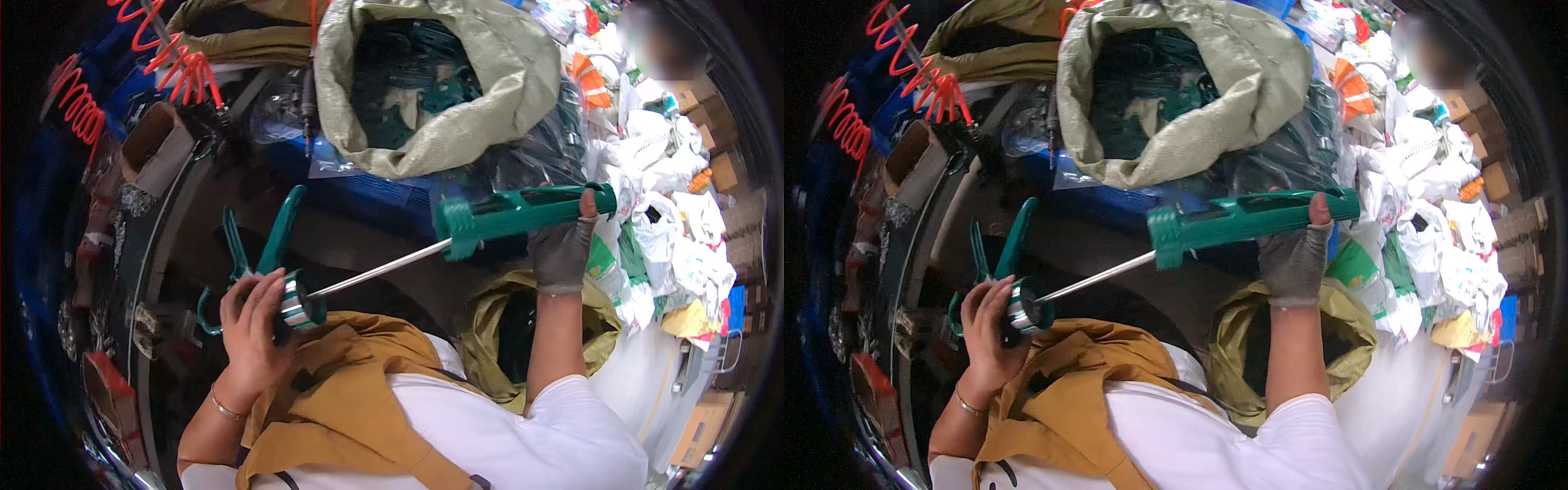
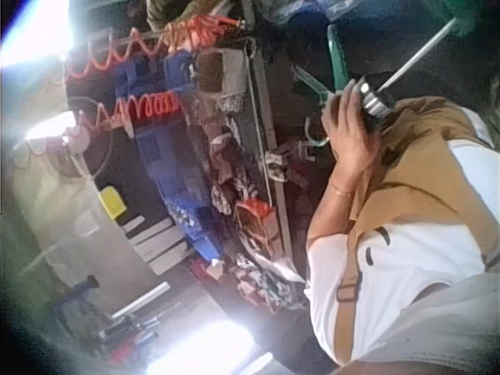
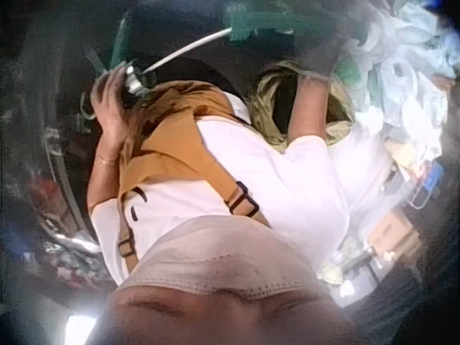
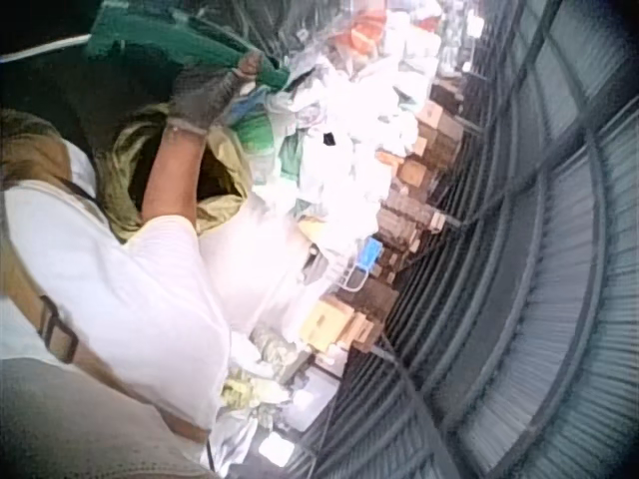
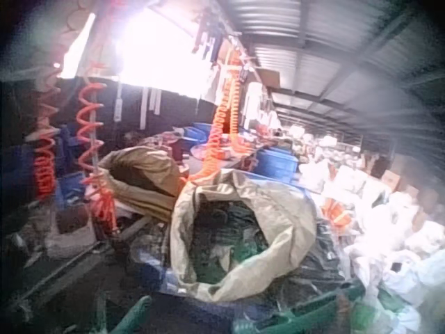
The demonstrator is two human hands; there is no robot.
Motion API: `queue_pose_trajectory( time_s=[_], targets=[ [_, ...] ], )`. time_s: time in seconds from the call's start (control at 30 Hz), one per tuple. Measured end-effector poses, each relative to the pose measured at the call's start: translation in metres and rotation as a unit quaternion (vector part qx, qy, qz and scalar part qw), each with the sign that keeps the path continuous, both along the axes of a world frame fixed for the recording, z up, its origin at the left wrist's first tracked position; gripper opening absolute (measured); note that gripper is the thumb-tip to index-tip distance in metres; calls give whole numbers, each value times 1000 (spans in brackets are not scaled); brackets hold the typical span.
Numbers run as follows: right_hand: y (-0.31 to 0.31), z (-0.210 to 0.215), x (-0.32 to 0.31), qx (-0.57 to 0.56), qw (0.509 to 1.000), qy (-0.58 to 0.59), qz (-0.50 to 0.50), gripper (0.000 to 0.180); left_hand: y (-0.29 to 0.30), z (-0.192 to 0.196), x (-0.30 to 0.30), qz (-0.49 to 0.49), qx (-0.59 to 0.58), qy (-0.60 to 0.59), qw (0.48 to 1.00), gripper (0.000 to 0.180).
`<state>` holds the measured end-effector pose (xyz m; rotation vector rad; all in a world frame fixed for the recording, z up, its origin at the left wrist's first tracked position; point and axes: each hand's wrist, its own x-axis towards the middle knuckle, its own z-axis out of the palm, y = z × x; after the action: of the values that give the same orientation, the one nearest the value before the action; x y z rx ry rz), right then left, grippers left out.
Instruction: The person assembles industrial metal tools from hardware parts and caulking gun components, using a pneumatic screwdriver and an assembly jig to secure screws and washers. The assembled tools are then packaged into plastic bags.
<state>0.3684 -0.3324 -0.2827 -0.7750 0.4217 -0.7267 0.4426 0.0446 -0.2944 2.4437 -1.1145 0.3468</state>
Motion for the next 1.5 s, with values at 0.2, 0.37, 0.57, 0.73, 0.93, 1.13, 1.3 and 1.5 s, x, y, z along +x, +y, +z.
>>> queue_pose_trajectory(
  time_s=[0.2,0.37,0.57,0.73,0.93,1.13,1.3,1.5],
  targets=[
    [60,5,27,-114,984,-49,128,60,-25,12,10,-31,-59,103,992,81],
    [78,7,42,-124,963,-105,214,66,-25,14,18,-28,-109,183,977,79],
    [77,11,55,-195,906,-217,306,86,-10,24,46,-143,-167,427,877,69],
    [99,11,54,-103,977,-42,181,65,-14,41,35,-61,-54,184,979,67],
    [150,14,49,128,906,79,395,57,1,48,51,88,95,-528,839,38],
    [143,59,44,-930,365,-5,-30,49,33,90,70,18,67,-66,995,58],
    [152,28,85,-961,276,-12,12,70,35,87,55,-2,124,76,989,67],
    [182,13,109,-242,633,95,729,57,57,101,85,-76,43,-476,875,41]
  ],
)
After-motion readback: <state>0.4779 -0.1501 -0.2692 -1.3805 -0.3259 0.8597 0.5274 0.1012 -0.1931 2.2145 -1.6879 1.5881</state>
